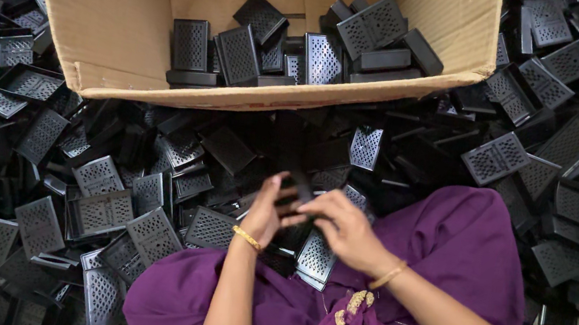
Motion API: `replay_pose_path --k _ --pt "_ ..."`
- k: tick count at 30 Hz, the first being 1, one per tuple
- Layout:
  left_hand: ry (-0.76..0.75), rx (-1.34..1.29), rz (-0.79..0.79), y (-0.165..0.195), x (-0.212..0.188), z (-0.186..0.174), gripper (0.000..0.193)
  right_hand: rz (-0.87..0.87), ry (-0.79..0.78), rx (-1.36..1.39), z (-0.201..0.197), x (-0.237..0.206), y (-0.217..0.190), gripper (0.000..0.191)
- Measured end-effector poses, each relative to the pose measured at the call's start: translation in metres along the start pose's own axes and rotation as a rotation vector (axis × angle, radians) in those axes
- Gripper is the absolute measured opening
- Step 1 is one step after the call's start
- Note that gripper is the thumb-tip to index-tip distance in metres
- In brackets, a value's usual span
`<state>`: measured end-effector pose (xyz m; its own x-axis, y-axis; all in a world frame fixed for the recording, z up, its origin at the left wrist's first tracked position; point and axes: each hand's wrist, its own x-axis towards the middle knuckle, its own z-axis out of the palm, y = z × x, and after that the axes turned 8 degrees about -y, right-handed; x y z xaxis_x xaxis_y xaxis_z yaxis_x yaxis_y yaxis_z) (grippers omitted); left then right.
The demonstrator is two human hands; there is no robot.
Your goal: The person sits on the floor and repeatedly picks up small black plastic graters from a large pile, inspects them, and places them into a cardboard box. The person then transfers the sorted graters from one box to another, arranging them in rows. Finally, the person picks up a small cup containing a brown powder and holds it.
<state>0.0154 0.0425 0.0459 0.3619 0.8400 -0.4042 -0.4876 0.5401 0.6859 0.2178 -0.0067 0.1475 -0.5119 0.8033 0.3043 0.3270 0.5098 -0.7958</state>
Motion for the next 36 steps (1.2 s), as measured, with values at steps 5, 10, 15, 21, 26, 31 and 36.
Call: replay_pose_path --k 5,10,15,21,26,31,36 --pt "-0.105 0.009 0.182 -0.008 0.003 0.004 0.052 -0.012 -0.243 0.143 0.02 0.012 0.001 0.037" --pt "-0.019 -0.234 0.448 -0.003 0.009 -0.019 0.042 0.012 -0.142 0.218 0.018 0.04 0.041 0.044" --pt "-0.011 -0.327 0.42 -0.001 0.008 -0.017 0.042 0.084 -0.274 -0.624 -0.001 0.084 0.1 0.073" --pt "-0.023 -0.382 0.409 0.001 0.007 -0.008 0.051 0.153 -0.481 -0.955 -0.01 0.065 0.129 0.05" --pt "-0.106 -0.224 0.482 0.002 0.005 -0.004 0.046 0.176 -0.49 -1.153 -0.012 0.068 0.132 0.047" --pt "-0.078 -0.058 0.518 0.004 -0.002 -0.001 0.043 0.338 -0.571 -1.169 -0.014 0.091 0.121 0.059" --pt "-0.074 0.143 0.599 0.007 -0.004 0.004 0.053 0.545 -0.391 -0.9 -0.027 0.081 0.109 0.086"
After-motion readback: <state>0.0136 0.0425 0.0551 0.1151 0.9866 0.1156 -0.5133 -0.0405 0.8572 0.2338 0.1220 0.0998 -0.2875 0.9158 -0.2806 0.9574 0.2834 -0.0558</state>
